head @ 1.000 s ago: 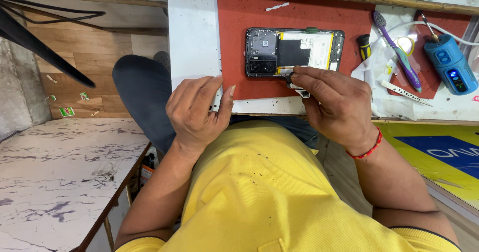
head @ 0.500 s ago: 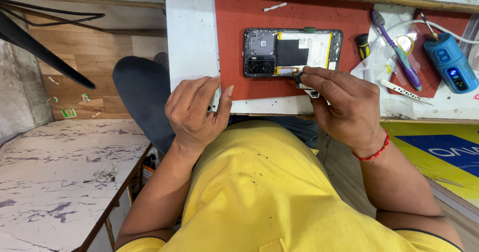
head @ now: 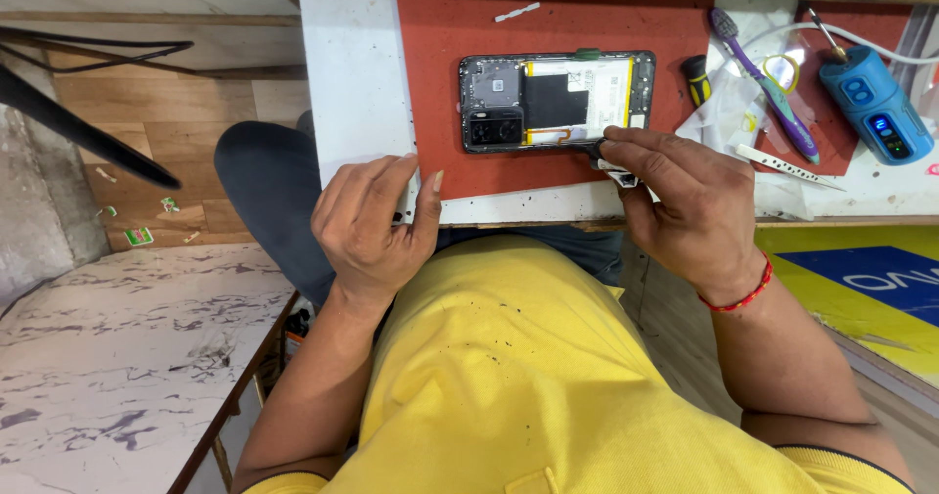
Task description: The person uses a blue electric screwdriver to remove screws from a gray phone back cover. They then place the cover aside and use a small white tool to manipulate components on the disassembled phone body lying on the table.
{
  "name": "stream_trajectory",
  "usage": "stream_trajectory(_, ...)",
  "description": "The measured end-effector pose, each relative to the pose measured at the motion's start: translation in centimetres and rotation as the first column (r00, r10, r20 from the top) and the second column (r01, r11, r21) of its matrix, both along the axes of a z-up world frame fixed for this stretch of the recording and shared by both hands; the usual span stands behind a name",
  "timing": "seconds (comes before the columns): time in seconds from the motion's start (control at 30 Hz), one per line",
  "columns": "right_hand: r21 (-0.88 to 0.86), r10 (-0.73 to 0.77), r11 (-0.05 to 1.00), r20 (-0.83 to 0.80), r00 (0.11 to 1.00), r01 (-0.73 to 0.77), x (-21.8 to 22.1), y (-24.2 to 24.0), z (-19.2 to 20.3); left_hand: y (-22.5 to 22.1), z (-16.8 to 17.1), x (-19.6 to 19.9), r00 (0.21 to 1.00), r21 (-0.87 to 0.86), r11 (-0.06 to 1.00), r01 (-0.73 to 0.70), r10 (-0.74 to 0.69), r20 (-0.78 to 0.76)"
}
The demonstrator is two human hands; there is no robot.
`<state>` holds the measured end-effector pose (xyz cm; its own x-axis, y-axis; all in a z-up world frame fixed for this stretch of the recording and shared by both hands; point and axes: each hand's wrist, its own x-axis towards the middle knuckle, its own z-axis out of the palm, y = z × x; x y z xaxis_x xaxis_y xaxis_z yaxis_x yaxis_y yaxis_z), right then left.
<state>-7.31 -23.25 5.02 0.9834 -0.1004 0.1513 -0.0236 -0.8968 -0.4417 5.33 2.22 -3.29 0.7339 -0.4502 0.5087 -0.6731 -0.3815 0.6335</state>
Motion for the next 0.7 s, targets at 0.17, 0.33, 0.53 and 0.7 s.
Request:
stream_trajectory(0.17, 0.007, -0.046, 0.999, -0.017, 0.999, 0.046, -0.5, -0.3, 0.0, 0.0, 0.0, 0.0, 1.0, 0.005, 1.0, 0.004, -0.004, 0.0)
stream_trajectory(0.33, 0.008, -0.065, 0.998, -0.02, 0.998, 0.065, -0.9, -0.7, 0.0, -0.1, 0.0, 0.0, 1.0, 0.017, 1.0, -0.003, 0.002, 0.015)
stream_trajectory(0.53, 0.002, -0.069, 0.998, 0.005, 0.998, 0.069, -1.3, -1.2, 0.1, -0.1, 0.1, -0.1, 1.0, 0.025, 1.0, -0.005, 0.005, 0.0)
stream_trajectory(0.7, 0.004, -0.089, 0.996, -0.005, 0.996, 0.089, -1.8, -1.6, 0.2, -0.1, 0.2, -0.2, 1.0, 0.029, 1.0, -0.003, 0.003, -0.001)
